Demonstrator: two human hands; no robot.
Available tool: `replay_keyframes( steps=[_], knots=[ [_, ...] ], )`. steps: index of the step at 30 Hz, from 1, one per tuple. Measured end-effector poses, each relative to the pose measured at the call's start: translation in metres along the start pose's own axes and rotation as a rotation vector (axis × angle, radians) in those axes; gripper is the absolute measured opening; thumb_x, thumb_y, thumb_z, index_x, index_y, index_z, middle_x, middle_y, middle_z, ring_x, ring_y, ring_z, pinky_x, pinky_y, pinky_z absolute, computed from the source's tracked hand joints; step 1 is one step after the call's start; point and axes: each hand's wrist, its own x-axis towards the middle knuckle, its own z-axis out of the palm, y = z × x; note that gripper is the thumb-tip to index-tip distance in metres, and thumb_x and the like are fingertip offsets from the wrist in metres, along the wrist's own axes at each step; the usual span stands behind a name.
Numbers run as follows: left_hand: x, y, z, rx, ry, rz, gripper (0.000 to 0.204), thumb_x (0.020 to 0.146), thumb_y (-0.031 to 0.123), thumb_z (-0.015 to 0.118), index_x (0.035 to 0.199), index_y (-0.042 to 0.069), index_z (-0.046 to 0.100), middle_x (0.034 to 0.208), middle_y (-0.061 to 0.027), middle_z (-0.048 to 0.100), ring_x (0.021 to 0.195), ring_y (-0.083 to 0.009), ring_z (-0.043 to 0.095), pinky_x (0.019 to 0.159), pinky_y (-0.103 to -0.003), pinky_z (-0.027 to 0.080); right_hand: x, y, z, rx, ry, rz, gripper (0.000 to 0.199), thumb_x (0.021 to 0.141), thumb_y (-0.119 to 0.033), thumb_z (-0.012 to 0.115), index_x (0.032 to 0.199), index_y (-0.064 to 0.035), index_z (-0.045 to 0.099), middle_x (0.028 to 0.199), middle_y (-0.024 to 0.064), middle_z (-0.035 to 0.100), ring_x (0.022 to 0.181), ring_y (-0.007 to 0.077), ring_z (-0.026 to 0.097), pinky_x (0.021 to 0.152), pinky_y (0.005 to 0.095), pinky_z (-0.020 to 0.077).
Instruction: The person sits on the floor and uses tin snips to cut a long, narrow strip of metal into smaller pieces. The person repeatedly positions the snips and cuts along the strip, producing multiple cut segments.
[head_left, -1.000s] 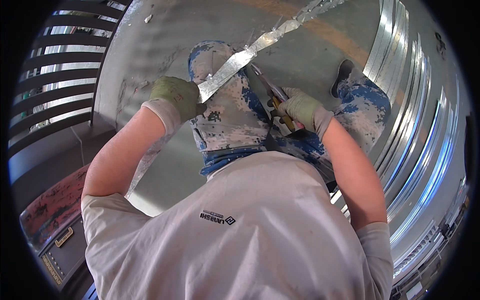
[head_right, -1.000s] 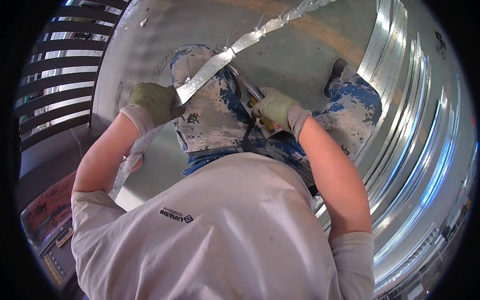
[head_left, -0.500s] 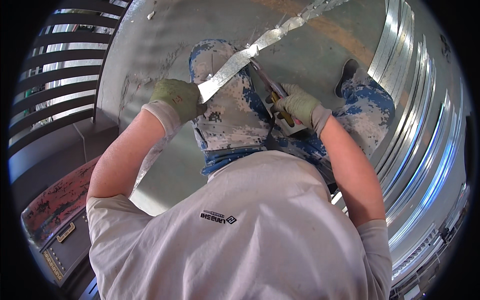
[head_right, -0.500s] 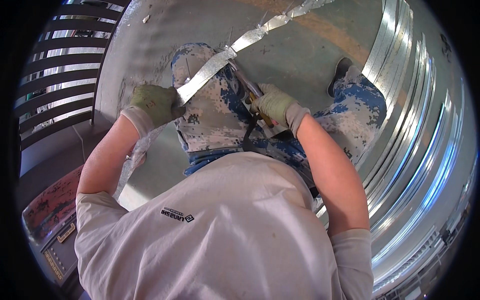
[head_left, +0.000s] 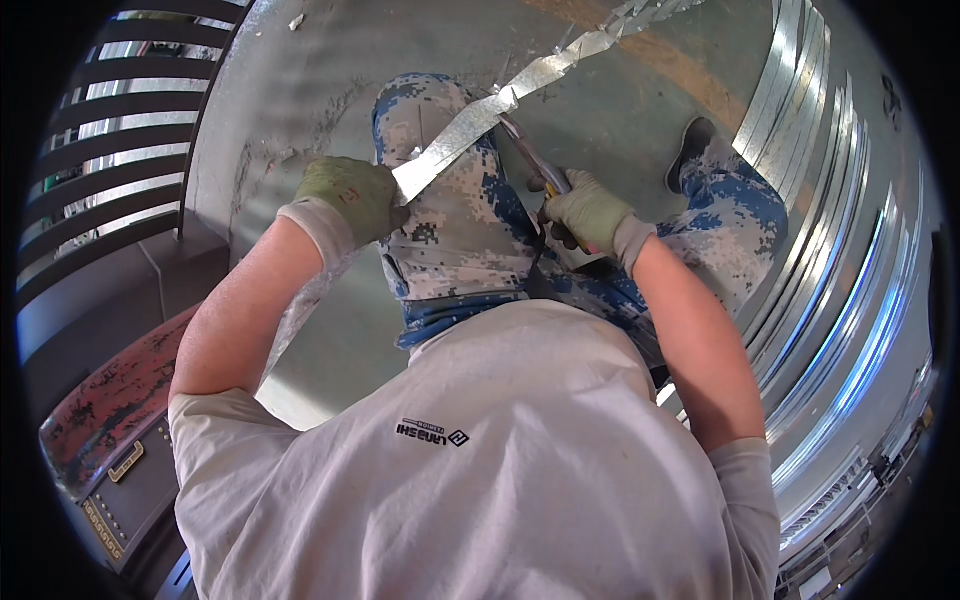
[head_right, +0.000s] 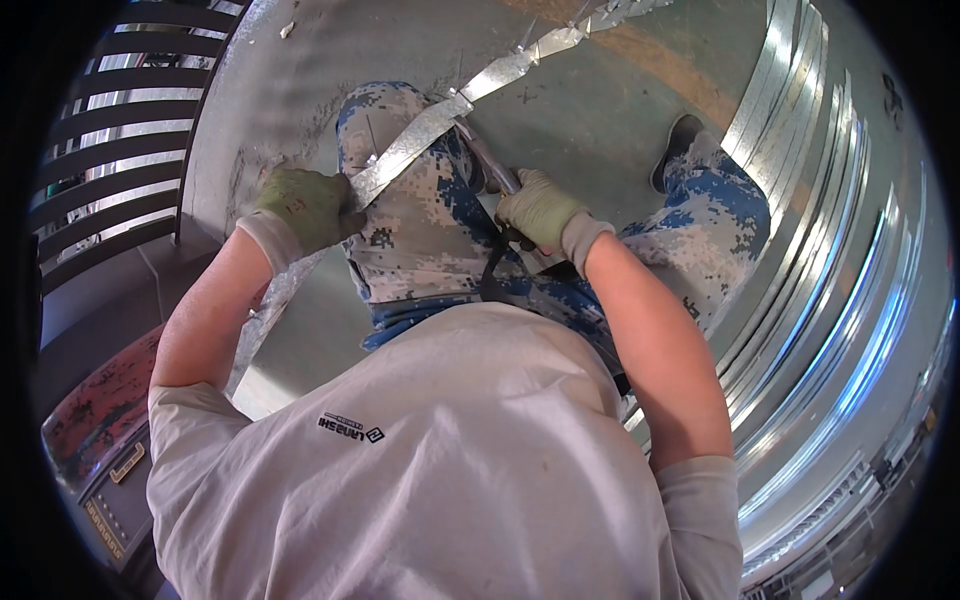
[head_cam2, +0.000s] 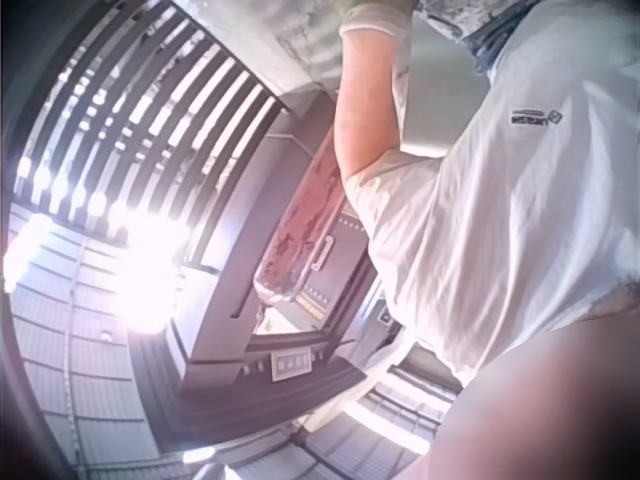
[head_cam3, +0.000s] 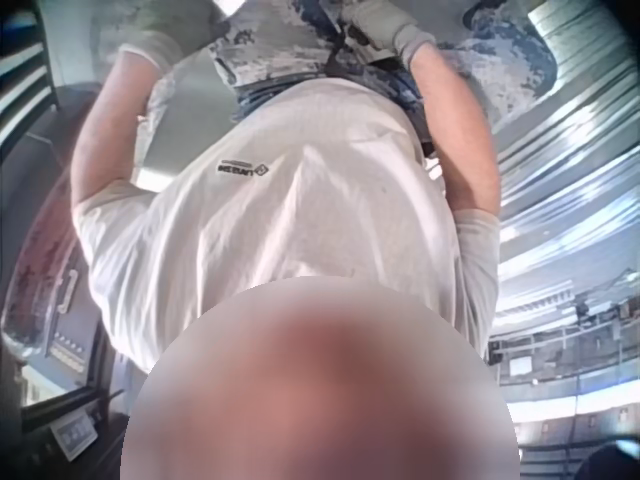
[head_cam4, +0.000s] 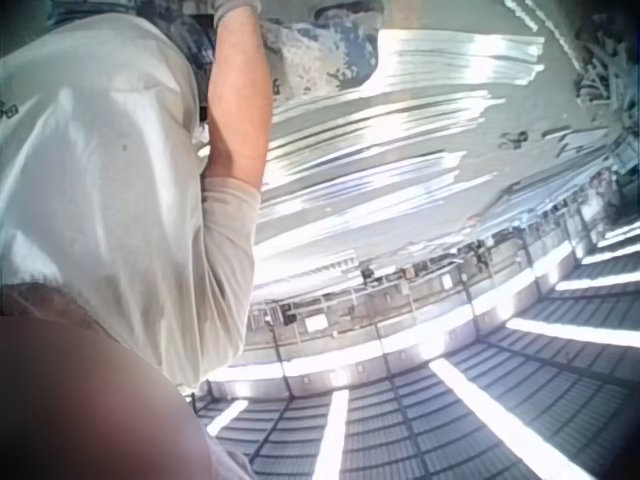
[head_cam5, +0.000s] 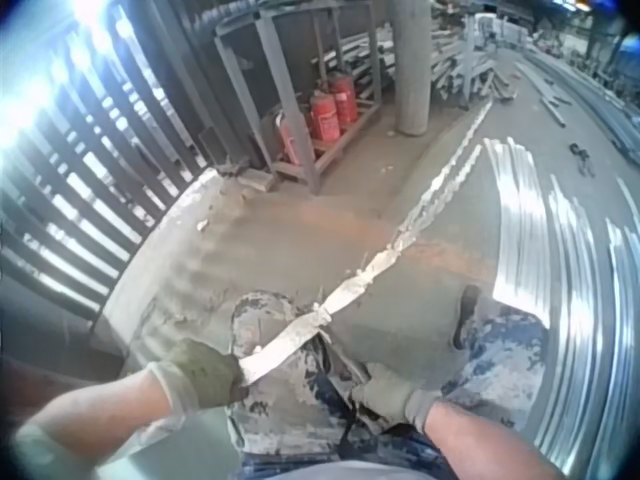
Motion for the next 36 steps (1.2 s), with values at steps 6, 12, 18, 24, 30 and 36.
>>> replay_keyframes(
  steps=[6, 12, 18, 24, 30, 36],
  knots=[
    [0.009, -0.003, 0.011, 0.011, -0.016, 0.016, 0.057, 0.105, 0.054, 0.064, 0.122, 0.001, 0.077, 0.105, -0.0222, 0.083, 0.101, -0.0423, 0.081, 0.093, -0.054, 0.060, 0.006, 0.011, 0.019, -0.338, 0.207, -0.209, 0.041, 0.097, -0.009, 0.065, 0.138, -0.0031, 0.068, 0.109, 0.0274, 0.077, 0.094, 0.0402, 0.076, 0.085, 0.0470, 0.0596],
    [0.011, -0.005, 0.017, -0.030, 0.024, 0.027, 0.058, 0.104, 0.054, 0.065, 0.123, 0.001, 0.076, 0.105, -0.0231, 0.082, 0.102, -0.0431, 0.080, 0.092, -0.054, 0.061, -0.005, -0.004, 0.033, -0.578, 0.328, -0.071, 0.045, 0.101, -0.025, 0.074, 0.139, -0.0036, 0.066, 0.130, 0.0301, 0.075, 0.123, 0.0505, 0.073, 0.107, 0.0534, 0.0575],
    [0.012, -0.006, 0.018, -0.023, 0.085, 0.071, 0.055, 0.102, 0.053, 0.068, 0.115, 0.001, 0.080, 0.100, -0.0228, 0.082, 0.099, -0.0423, 0.081, 0.092, -0.054, 0.061, -0.016, -0.017, 0.032, -0.928, 0.450, -0.008, 0.044, 0.104, -0.029, 0.071, 0.137, -0.0010, 0.060, 0.129, 0.0281, 0.076, 0.119, 0.0470, 0.078, 0.104, 0.0549, 0.0624],
    [0.014, -0.011, 0.025, -0.022, 0.134, 0.090, 0.050, 0.101, 0.052, 0.067, 0.112, 0.006, 0.084, 0.101, -0.0216, 0.083, 0.097, -0.0428, 0.081, 0.091, -0.054, 0.062, -0.016, -0.013, 0.025, -1.155, 0.535, -0.118, 0.039, 0.102, -0.025, 0.071, 0.129, 0.0022, 0.062, 0.117, 0.0260, 0.079, 0.104, 0.0442, 0.082, 0.087, 0.0517, 0.0680],
    [0.016, -0.007, 0.022, -0.034, 0.174, 0.077, 0.044, 0.100, 0.051, 0.070, 0.109, 0.012, 0.087, 0.106, -0.0193, 0.084, 0.104, -0.0413, 0.080, 0.095, -0.051, 0.062, -0.006, -0.019, 0.003, -1.286, 0.627, -0.255, 0.036, 0.112, -0.031, 0.060, 0.128, 0.0006, 0.066, 0.118, 0.0249, 0.078, 0.099, 0.0419, 0.083, 0.081, 0.0516, 0.0677],
    [0.019, 0.002, 0.010, 0.056, 0.131, 0.057, 0.045, 0.101, 0.052, 0.068, 0.114, 0.014, 0.088, 0.110, -0.0159, 0.085, 0.106, -0.0396, 0.080, 0.098, -0.050, 0.063, -0.017, -0.031, 0.010, -1.227, 0.665, -0.137, 0.043, 0.116, -0.040, 0.055, 0.131, -0.0024, 0.068, 0.126, 0.0253, 0.078, 0.111, 0.0419, 0.081, 0.092, 0.0562, 0.0648]
  ],
)
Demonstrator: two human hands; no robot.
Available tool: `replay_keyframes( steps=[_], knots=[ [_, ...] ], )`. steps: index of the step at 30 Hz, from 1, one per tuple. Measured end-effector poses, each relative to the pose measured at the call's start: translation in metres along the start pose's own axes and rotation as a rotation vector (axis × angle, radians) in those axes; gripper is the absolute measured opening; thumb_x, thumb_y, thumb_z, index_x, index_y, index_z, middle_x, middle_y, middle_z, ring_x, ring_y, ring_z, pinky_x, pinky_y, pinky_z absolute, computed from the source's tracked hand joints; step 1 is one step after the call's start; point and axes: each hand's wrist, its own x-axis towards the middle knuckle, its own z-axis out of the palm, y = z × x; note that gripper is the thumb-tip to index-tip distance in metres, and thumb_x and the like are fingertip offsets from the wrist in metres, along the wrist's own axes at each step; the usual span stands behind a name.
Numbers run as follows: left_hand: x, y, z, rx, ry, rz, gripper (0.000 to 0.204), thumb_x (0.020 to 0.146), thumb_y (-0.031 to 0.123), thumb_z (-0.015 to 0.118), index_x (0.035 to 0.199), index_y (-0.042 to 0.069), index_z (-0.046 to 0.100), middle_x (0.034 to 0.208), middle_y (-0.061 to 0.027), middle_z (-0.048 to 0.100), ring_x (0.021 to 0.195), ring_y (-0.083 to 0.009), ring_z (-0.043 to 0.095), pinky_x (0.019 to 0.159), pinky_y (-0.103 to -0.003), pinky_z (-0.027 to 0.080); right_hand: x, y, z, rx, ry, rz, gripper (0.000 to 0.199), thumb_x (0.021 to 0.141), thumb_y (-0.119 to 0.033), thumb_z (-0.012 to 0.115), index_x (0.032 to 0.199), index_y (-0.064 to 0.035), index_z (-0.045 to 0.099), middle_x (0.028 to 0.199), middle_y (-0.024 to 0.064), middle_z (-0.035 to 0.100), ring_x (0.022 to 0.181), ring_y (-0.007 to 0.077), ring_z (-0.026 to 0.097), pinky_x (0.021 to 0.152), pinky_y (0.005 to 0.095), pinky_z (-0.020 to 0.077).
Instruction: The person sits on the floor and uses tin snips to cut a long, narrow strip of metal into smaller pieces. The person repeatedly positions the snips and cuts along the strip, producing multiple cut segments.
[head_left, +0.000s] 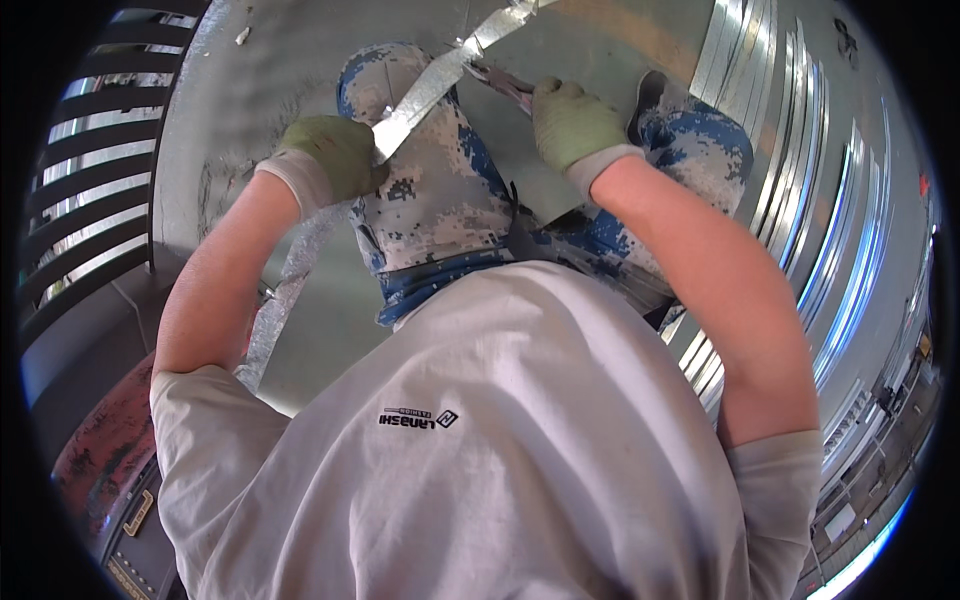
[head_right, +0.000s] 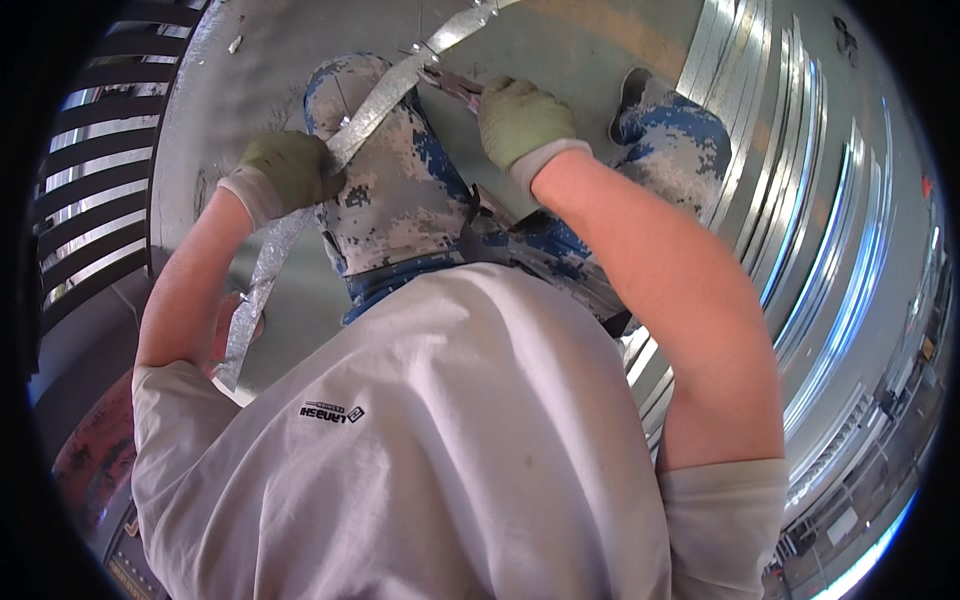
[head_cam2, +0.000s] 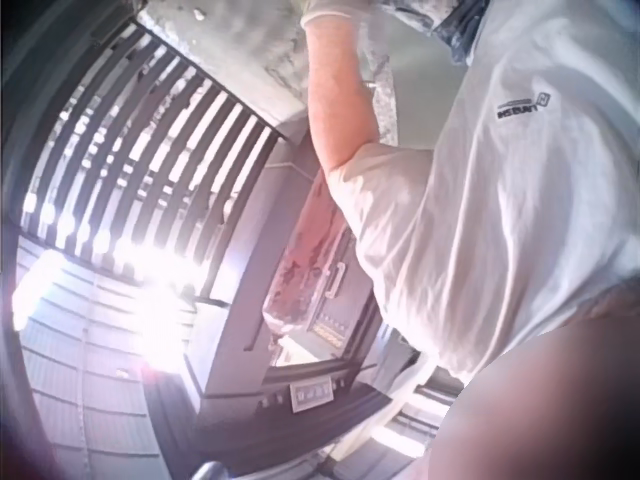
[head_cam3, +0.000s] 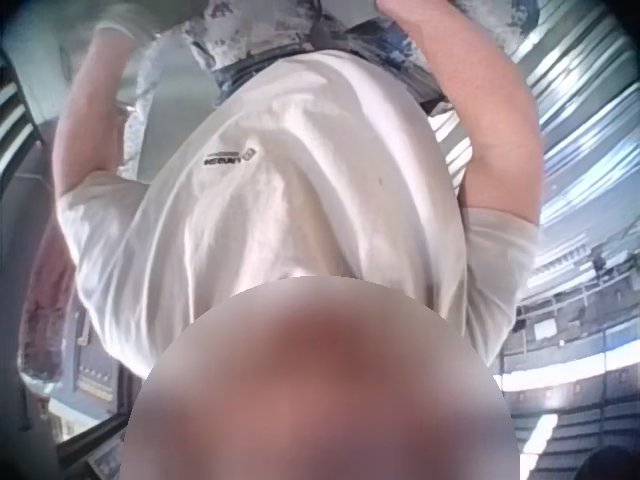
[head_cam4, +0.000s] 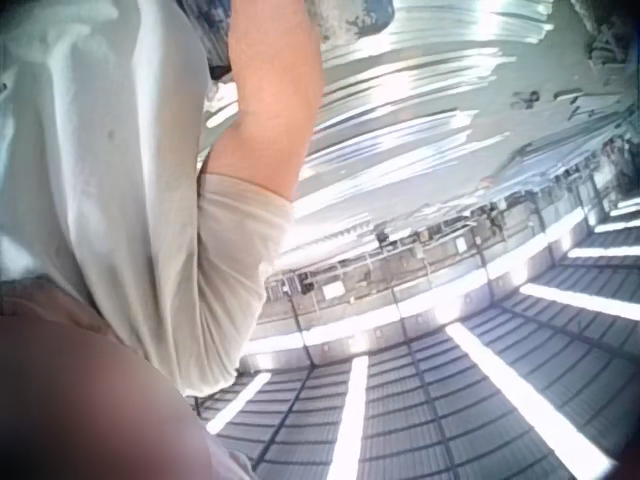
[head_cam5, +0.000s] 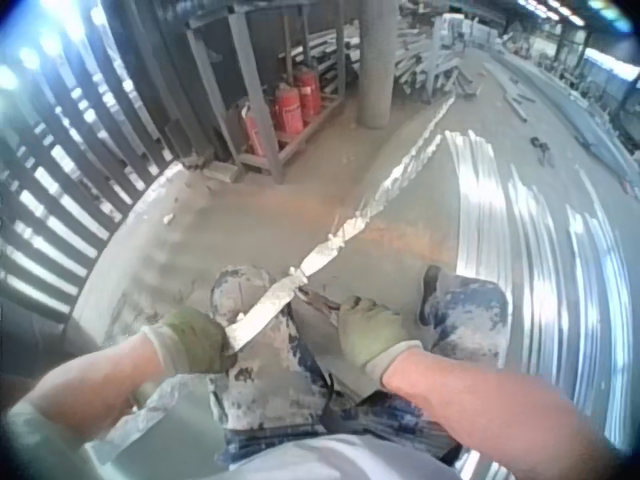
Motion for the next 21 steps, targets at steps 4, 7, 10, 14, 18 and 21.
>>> replay_keyframes(
  steps=[4, 7, 10, 14, 18, 21],
  knots=[
    [-0.005, -0.003, 0.006, -0.051, 0.003, -0.030, 0.046, 0.102, 0.053, 0.068, 0.116, 0.014, 0.087, 0.111, -0.0174, 0.084, 0.108, -0.0395, 0.080, 0.099, -0.050, 0.062, -0.001, -0.001, -0.012, 0.088, -0.072, -0.015, 0.042, 0.115, -0.038, 0.055, 0.133, -0.0021, 0.068, 0.128, 0.0250, 0.077, 0.113, 0.0414, 0.080, 0.095, 0.0557, 0.0644],
    [-0.020, -0.004, -0.002, -0.171, 0.051, -0.063, 0.051, 0.101, 0.053, 0.071, 0.130, 0.012, 0.082, 0.114, -0.0194, 0.084, 0.109, -0.0389, 0.080, 0.099, -0.049, 0.061, 0.001, 0.003, 0.003, 0.104, -0.053, -0.057, 0.039, 0.116, -0.035, 0.053, 0.133, -0.0026, 0.068, 0.129, 0.0247, 0.077, 0.114, 0.0419, 0.080, 0.098, 0.0561, 0.0635],
    [-0.042, -0.008, -0.014, -0.382, 0.256, -0.079, 0.060, 0.101, 0.049, 0.078, 0.146, 0.009, 0.073, 0.121, -0.0180, 0.083, 0.110, -0.0351, 0.080, 0.097, -0.047, 0.061, 0.005, 0.010, 0.001, 0.182, -0.139, -0.046, 0.037, 0.105, -0.016, 0.060, 0.139, -0.0033, 0.061, 0.135, 0.0288, 0.072, 0.121, 0.0483, 0.075, 0.103, 0.0560, 0.0614],
    [-0.076, -0.027, -0.013, -0.879, 0.533, -0.152, 0.065, 0.103, 0.041, 0.084, 0.154, 0.004, 0.067, 0.127, -0.0109, 0.082, 0.112, -0.0236, 0.077, 0.095, -0.038, 0.061, 0.001, 0.003, -0.013, 0.137, -0.204, -0.020, 0.038, 0.104, -0.015, 0.061, 0.140, -0.0042, 0.060, 0.136, 0.0291, 0.071, 0.124, 0.0492, 0.074, 0.106, 0.0570, 0.0596],
    [-0.113, -0.050, -0.007, -1.095, 0.504, -0.276, 0.066, 0.104, 0.038, 0.085, 0.155, 0.000, 0.066, 0.128, -0.0070, 0.079, 0.114, -0.0164, 0.073, 0.099, -0.031, 0.058, 0.002, 0.006, -0.008, 0.134, -0.212, -0.035, 0.040, 0.102, -0.014, 0.060, 0.141, -0.0046, 0.060, 0.139, 0.0281, 0.070, 0.126, 0.0493, 0.072, 0.108, 0.0577, 0.0582],
    [-0.136, -0.059, 0.022, -0.861, 0.541, -0.360, 0.069, 0.103, 0.040, 0.086, 0.158, 0.004, 0.064, 0.136, -0.0110, 0.078, 0.119, -0.0184, 0.073, 0.105, -0.033, 0.058, 0.004, 0.005, -0.012, 0.139, -0.262, -0.031, 0.047, 0.101, -0.014, 0.059, 0.147, -0.0049, 0.059, 0.142, 0.0275, 0.069, 0.131, 0.0479, 0.071, 0.110, 0.0573, 0.0572]
  ],
)
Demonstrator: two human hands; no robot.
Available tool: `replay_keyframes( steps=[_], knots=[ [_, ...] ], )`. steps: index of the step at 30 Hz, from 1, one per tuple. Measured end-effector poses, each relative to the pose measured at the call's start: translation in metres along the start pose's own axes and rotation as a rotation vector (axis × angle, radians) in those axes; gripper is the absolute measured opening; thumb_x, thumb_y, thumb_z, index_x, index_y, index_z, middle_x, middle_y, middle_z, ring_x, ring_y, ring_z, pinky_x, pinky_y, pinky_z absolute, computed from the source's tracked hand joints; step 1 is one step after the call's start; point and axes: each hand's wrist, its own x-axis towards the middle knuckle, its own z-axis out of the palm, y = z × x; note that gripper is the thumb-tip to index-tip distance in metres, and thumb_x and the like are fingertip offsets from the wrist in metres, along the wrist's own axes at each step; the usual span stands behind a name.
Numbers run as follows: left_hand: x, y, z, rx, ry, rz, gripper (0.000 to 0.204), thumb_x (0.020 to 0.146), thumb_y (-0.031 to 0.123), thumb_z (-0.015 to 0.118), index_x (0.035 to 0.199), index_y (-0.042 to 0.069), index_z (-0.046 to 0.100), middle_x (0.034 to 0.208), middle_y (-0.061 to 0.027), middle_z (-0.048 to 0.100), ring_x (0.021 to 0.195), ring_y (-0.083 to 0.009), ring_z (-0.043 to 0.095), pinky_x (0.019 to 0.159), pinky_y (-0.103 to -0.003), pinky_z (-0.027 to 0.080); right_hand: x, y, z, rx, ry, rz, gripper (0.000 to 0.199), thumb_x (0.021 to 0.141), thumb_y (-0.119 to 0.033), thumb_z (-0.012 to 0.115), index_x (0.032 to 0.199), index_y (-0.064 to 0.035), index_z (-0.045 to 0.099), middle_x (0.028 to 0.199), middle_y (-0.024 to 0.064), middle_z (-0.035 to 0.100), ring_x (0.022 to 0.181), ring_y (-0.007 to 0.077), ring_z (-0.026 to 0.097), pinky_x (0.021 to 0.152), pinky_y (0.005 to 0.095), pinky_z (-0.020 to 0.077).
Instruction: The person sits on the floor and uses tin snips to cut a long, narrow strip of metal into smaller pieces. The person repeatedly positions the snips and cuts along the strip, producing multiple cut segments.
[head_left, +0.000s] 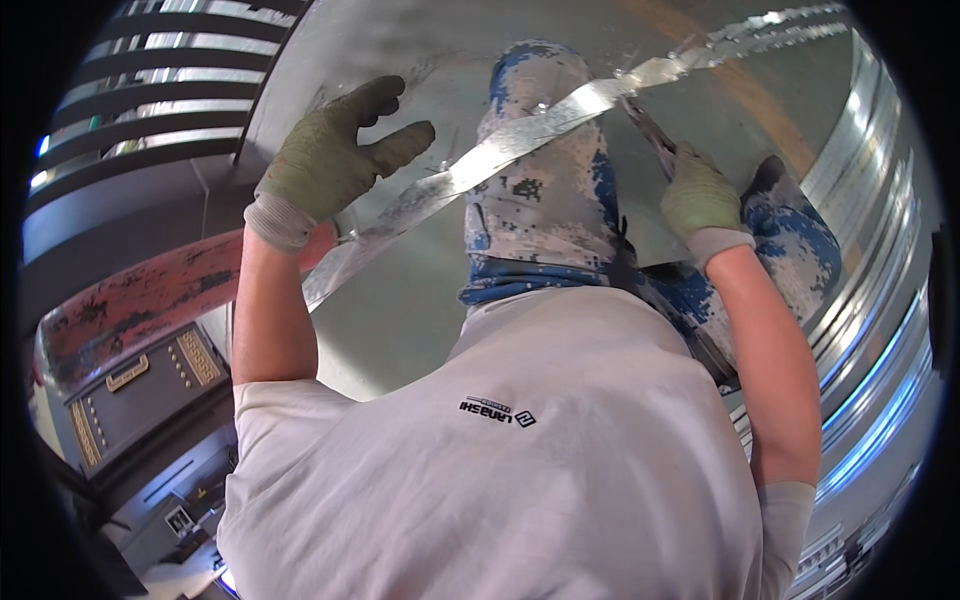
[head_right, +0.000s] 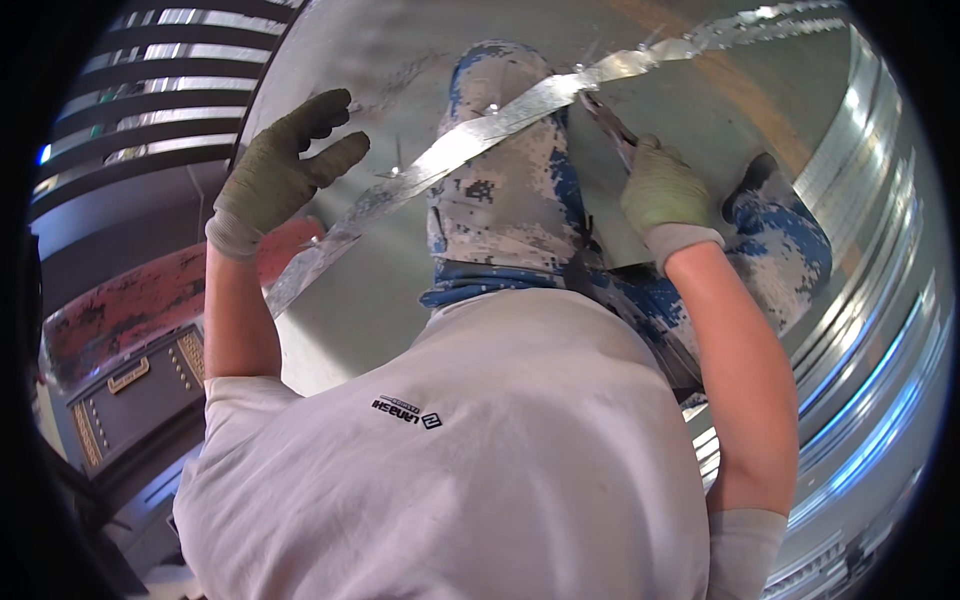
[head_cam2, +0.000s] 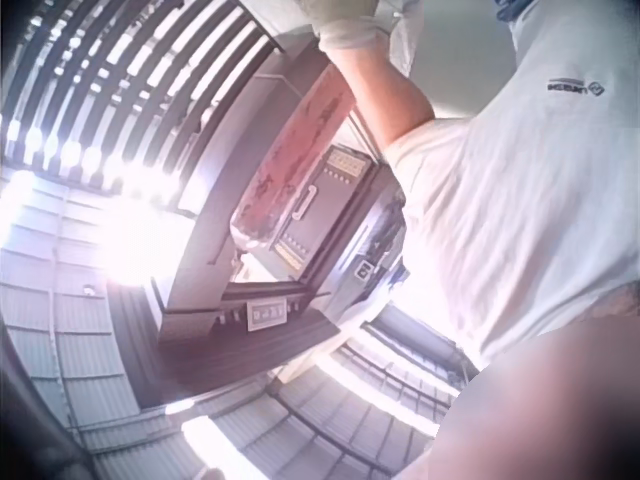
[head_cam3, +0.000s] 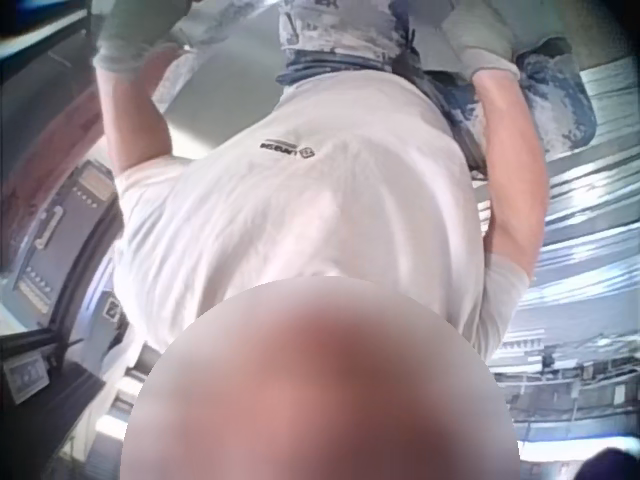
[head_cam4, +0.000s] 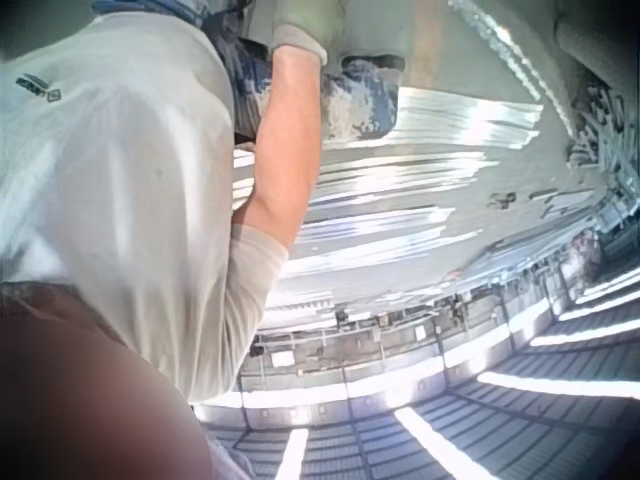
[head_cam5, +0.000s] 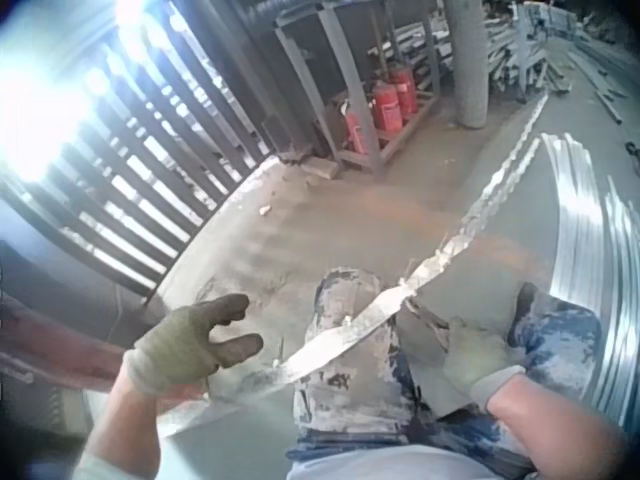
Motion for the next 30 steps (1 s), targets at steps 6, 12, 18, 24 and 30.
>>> replay_keyframes(
  steps=[6, 12, 18, 24, 30],
  knots=[
    [-0.035, -0.042, -0.035, -0.236, -0.063, -0.249, 0.061, 0.106, 0.029, 0.085, 0.159, 0.005, 0.064, 0.138, -0.0102, 0.078, 0.127, -0.0189, 0.070, 0.108, -0.035, 0.057, 0.001, 0.012, 0.013, -0.067, 0.067, -0.021, 0.050, 0.101, -0.018, 0.061, 0.149, -0.0073, 0.056, 0.141, 0.0277, 0.070, 0.124, 0.0470, 0.075, 0.107, 0.0578, 0.0593],
    [-0.078, -0.092, -0.031, -0.342, -0.272, -0.239, 0.061, 0.100, 0.018, 0.091, 0.154, 0.005, 0.067, 0.129, -0.0094, 0.078, 0.119, -0.0169, 0.071, 0.105, -0.033, 0.057, -0.002, 0.005, -0.001, -0.108, 0.010, -0.004, 0.056, 0.103, -0.018, 0.061, 0.157, -0.0090, 0.053, 0.148, 0.0262, 0.066, 0.132, 0.0463, 0.071, 0.111, 0.0565, 0.0573],
    [-0.080, -0.095, -0.021, -0.118, -0.415, -0.261, 0.062, 0.097, 0.023, 0.092, 0.151, 0.002, 0.069, 0.121, -0.0129, 0.080, 0.114, -0.0189, 0.074, 0.102, -0.035, 0.059, -0.004, 0.002, -0.003, -0.090, -0.007, 0.032, 0.060, 0.102, -0.017, 0.060, 0.161, -0.0095, 0.053, 0.152, 0.0250, 0.064, 0.135, 0.0466, 0.069, 0.113, 0.0561, 0.0557],
    [-0.067, -0.083, -0.071, -0.303, -0.533, -0.206, 0.056, 0.100, 0.015, 0.085, 0.148, -0.007, 0.067, 0.121, -0.0115, 0.083, 0.110, -0.0193, 0.077, 0.105, -0.033, 0.060, 0.004, 0.017, 0.009, -0.070, 0.050, -0.012, 0.061, 0.100, -0.016, 0.061, 0.160, -0.0091, 0.055, 0.153, 0.0254, 0.065, 0.138, 0.0469, 0.067, 0.115, 0.0560, 0.0546],
    [-0.057, -0.133, -0.059, -0.390, -0.770, -0.207, 0.055, 0.096, 0.013, 0.088, 0.146, -0.002, 0.072, 0.128, -0.0126, 0.082, 0.112, -0.0156, 0.077, 0.101, -0.031, 0.060, 0.002, 0.021, 0.013, -0.035, 0.086, -0.026, 0.063, 0.099, -0.015, 0.061, 0.161, -0.0087, 0.054, 0.147, 0.0270, 0.068, 0.138, 0.0470, 0.066, 0.115, 0.0565, 0.0541]
  ],
)
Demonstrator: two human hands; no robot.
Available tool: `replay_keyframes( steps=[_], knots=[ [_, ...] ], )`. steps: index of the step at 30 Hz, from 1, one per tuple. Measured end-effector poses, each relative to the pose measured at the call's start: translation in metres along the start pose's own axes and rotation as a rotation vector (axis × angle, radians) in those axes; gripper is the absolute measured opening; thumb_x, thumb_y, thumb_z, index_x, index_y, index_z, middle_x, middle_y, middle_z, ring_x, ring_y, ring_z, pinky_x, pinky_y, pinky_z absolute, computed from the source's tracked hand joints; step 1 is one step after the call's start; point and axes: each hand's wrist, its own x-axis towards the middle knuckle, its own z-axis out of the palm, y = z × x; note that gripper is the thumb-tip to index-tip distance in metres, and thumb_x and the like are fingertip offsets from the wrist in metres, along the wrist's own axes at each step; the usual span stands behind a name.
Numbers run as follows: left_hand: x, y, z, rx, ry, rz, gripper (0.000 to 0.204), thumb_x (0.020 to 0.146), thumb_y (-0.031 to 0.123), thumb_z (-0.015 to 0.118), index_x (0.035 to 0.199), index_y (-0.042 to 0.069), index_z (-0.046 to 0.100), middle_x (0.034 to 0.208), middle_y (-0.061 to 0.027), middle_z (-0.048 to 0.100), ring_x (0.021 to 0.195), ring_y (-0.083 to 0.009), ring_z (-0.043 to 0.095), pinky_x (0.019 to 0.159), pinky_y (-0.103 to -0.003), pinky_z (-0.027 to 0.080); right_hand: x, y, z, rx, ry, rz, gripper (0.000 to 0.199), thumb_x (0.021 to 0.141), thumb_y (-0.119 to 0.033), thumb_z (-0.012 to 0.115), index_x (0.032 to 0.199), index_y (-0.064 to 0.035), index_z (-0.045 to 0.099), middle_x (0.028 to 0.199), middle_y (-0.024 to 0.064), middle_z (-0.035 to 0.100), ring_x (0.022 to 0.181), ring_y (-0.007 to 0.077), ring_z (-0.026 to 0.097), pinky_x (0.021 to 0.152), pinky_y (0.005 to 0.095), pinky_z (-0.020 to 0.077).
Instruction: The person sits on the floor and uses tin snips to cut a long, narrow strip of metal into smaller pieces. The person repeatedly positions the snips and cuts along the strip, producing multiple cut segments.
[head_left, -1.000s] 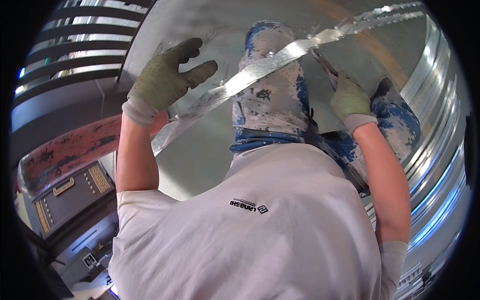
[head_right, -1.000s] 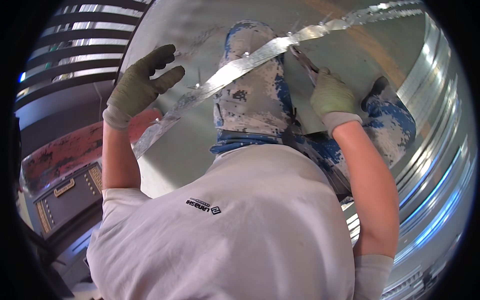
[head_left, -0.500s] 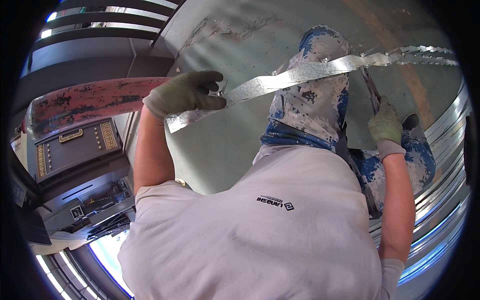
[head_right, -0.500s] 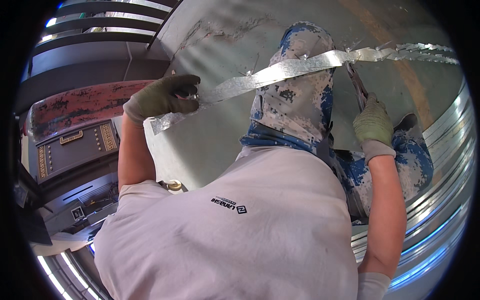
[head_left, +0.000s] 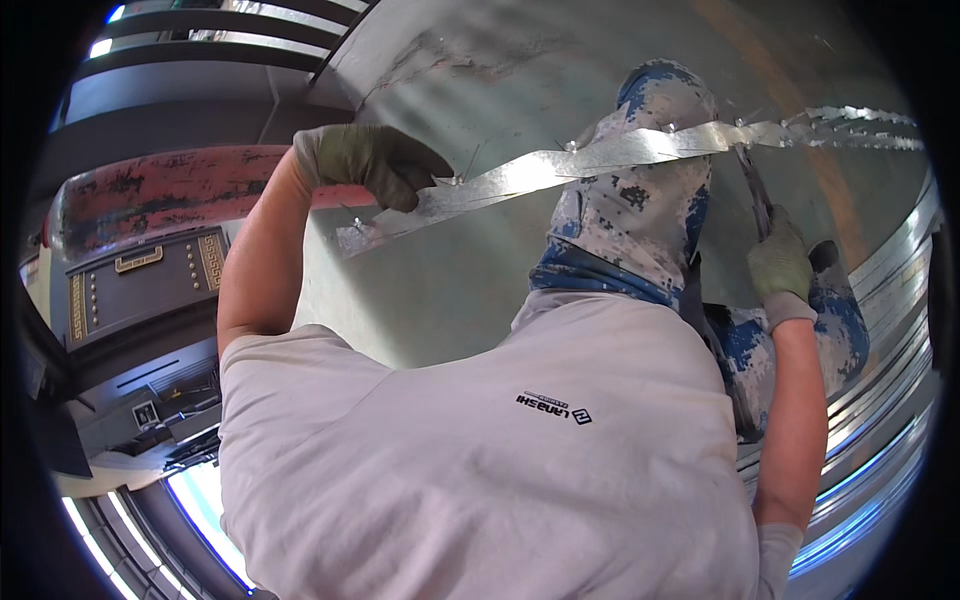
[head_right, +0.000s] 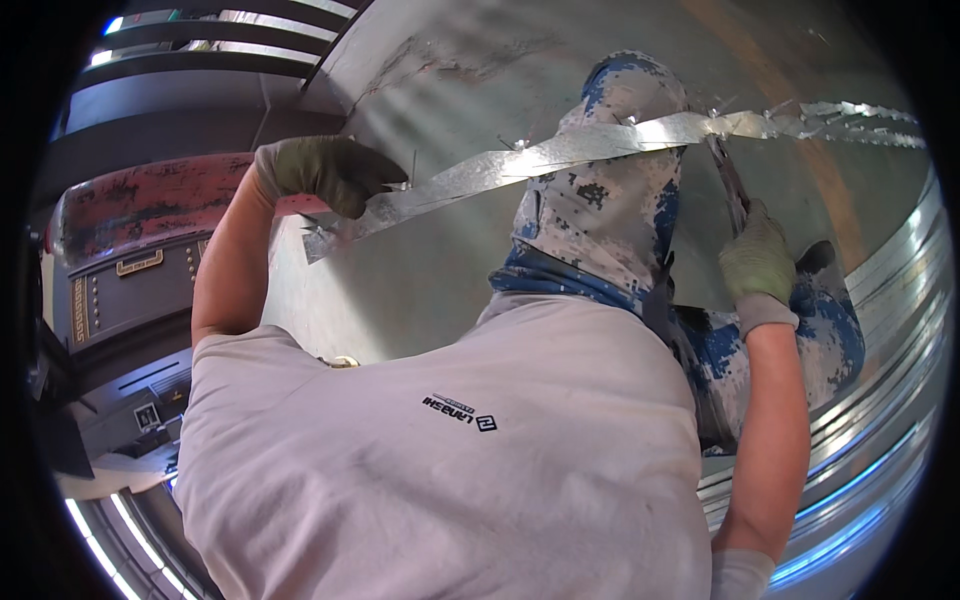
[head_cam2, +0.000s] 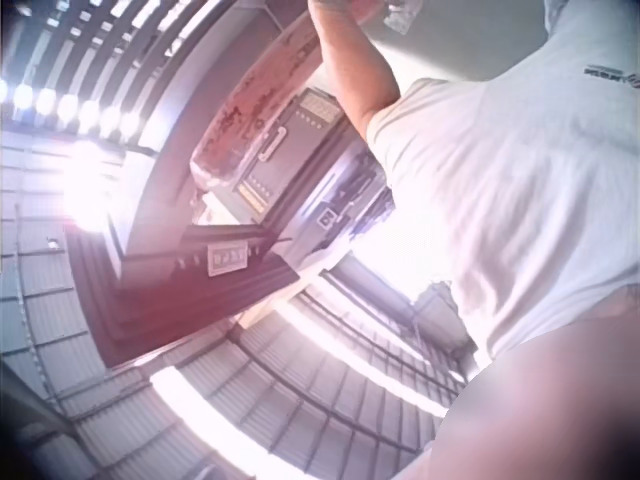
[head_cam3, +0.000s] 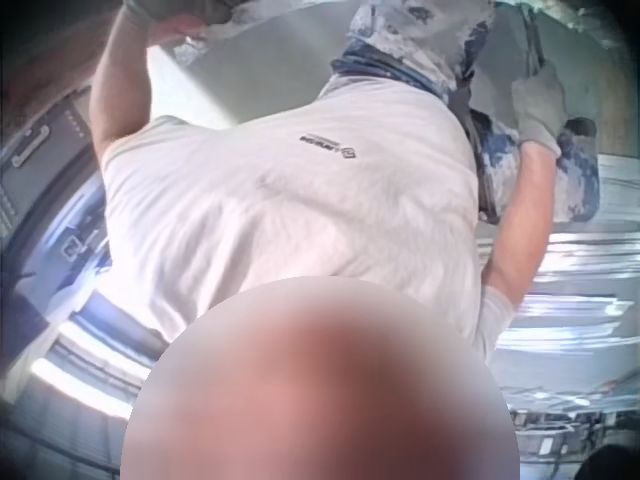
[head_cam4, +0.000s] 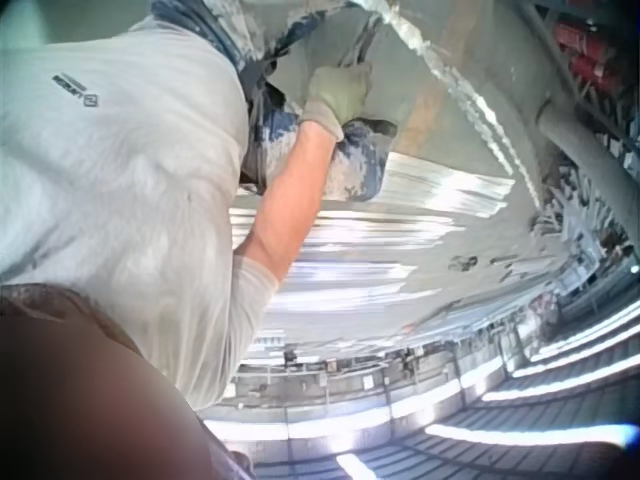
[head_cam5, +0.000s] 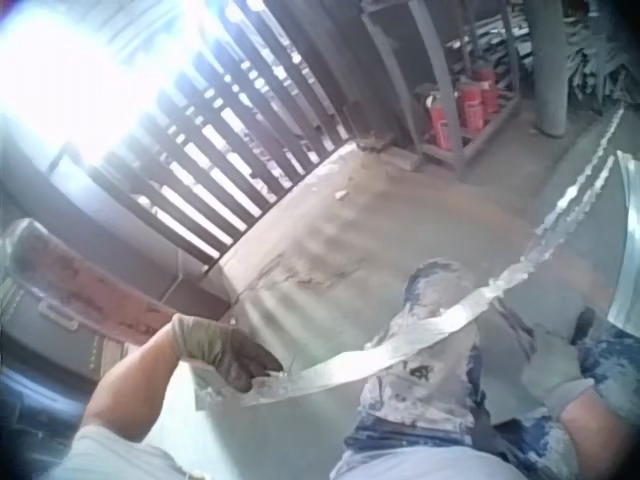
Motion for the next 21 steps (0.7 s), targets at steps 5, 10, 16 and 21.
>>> replay_keyframes(
  steps=[5, 10, 16, 21],
  knots=[
    [0.043, -0.003, 0.010, -0.200, -0.252, -0.093, 0.053, 0.098, 0.023, 0.090, 0.141, -0.003, 0.072, 0.112, -0.0184, 0.083, 0.096, -0.0228, 0.081, 0.085, -0.036, 0.065, 0.008, 0.020, 0.020, -0.029, 0.024, -0.038, 0.058, 0.100, -0.017, 0.060, 0.157, -0.0091, 0.056, 0.140, 0.0284, 0.071, 0.136, 0.0465, 0.066, 0.111, 0.0575, 0.0543],
    [0.047, 0.017, 0.033, -0.362, -0.152, -0.170, 0.055, 0.098, 0.035, 0.092, 0.131, -0.005, 0.073, 0.092, -0.0157, 0.081, 0.075, -0.0239, 0.077, 0.067, -0.037, 0.061, 0.000, -0.009, -0.020, -0.003, -0.046, 0.044, 0.052, 0.101, -0.020, 0.061, 0.152, -0.0098, 0.058, 0.137, 0.0258, 0.072, 0.129, 0.0445, 0.072, 0.107, 0.0564, 0.0576],
    [0.084, 0.044, 0.033, -0.436, -0.113, -0.129, 0.049, 0.099, 0.034, 0.090, 0.124, -0.004, 0.073, 0.092, -0.0143, 0.079, 0.076, -0.0233, 0.075, 0.066, -0.036, 0.059, 0.016, 0.005, -0.047, 0.055, -0.051, 0.141, 0.046, 0.102, -0.021, 0.067, 0.146, -0.0076, 0.061, 0.139, 0.0235, 0.072, 0.131, 0.0426, 0.072, 0.110, 0.0540, 0.0584],
    [0.115, 0.063, 0.034, -0.503, -0.135, -0.072, 0.042, 0.101, 0.028, 0.088, 0.126, -0.001, 0.072, 0.092, -0.0129, 0.078, 0.076, -0.0221, 0.075, 0.065, -0.035, 0.058, 0.045, 0.032, -0.045, 0.042, -0.011, 0.160, 0.049, 0.102, -0.024, 0.070, 0.148, -0.0081, 0.061, 0.142, 0.0231, 0.071, 0.132, 0.0437, 0.072, 0.110, 0.0536, 0.0592]
  ],
)
